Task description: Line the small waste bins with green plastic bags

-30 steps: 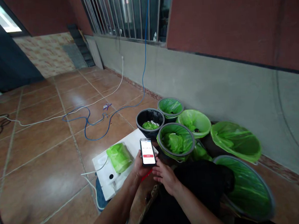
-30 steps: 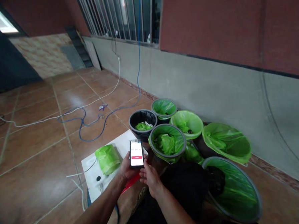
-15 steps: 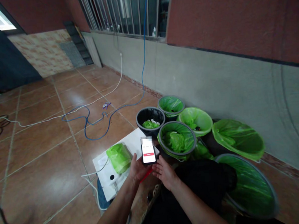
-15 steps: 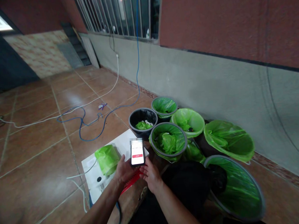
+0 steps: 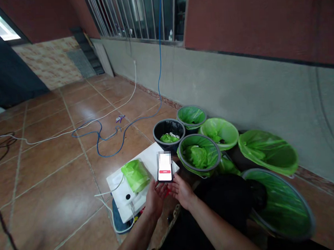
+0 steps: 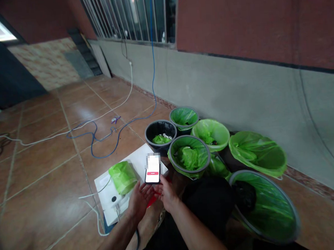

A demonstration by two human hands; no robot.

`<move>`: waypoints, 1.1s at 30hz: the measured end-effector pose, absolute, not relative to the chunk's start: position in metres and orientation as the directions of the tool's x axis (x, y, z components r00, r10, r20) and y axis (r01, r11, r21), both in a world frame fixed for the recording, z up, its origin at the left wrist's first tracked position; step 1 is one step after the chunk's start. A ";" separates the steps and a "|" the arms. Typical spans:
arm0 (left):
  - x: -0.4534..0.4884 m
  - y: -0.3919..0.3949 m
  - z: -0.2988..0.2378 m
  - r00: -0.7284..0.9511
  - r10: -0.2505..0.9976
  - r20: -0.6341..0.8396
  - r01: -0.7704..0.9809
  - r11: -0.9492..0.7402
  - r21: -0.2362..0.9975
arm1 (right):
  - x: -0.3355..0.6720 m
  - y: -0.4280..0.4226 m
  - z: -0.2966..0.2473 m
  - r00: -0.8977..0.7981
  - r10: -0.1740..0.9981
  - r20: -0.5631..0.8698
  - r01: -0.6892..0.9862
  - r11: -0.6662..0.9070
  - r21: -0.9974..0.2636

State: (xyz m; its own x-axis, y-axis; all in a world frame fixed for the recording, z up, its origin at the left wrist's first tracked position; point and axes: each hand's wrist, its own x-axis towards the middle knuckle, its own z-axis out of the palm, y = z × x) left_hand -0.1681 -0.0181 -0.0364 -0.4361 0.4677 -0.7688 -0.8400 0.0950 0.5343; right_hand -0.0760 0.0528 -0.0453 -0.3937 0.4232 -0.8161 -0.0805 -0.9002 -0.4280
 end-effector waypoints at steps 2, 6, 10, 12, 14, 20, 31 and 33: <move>-0.167 -0.018 -0.036 -0.441 0.458 -0.772 -0.838 0.099 0.537 | -0.076 0.052 -0.046 -0.390 0.423 -0.818 -0.092 -0.902 -0.423; -0.166 -0.019 -0.037 -0.442 0.425 -0.790 -0.840 0.113 0.530 | -0.076 0.052 -0.046 -0.408 0.411 -0.815 -0.100 -0.908 -0.408; -0.162 -0.021 -0.037 -0.443 0.407 -0.799 -0.838 0.128 0.530 | -0.076 0.052 -0.049 -0.415 0.412 -0.811 -0.098 -0.907 -0.410; -0.161 -0.022 -0.036 -0.445 0.412 -0.795 -0.836 0.128 0.534 | -0.075 0.052 -0.051 -0.426 0.417 -0.803 -0.095 -0.903 -0.418; -0.159 -0.023 -0.034 -0.453 0.408 -0.793 -0.831 0.129 0.541 | -0.075 0.052 -0.053 -0.441 0.422 -0.792 -0.088 -0.899 -0.430; -0.155 -0.027 -0.032 -0.464 0.388 -0.796 -0.811 0.174 0.558 | -0.075 0.052 -0.053 -0.428 0.425 -0.798 -0.038 -0.890 -0.454; -0.121 -0.034 -0.022 -0.305 0.598 -0.742 -0.676 0.413 0.610 | -0.024 0.030 -0.006 -0.479 0.645 -0.595 -0.142 -0.726 -0.673; -0.113 -0.026 -0.014 -0.327 0.659 -0.678 -0.620 0.392 0.680 | 0.009 0.026 0.011 -0.547 0.670 -0.502 -0.224 -0.695 -0.683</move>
State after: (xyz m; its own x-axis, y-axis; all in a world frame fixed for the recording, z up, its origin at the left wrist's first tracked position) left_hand -0.1129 -0.0257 -0.0144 -0.3266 0.6590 -0.6775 -0.6201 0.3916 0.6798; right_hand 0.0095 0.0265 0.0108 -0.5469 0.6696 -0.5025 -0.2244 -0.6955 -0.6826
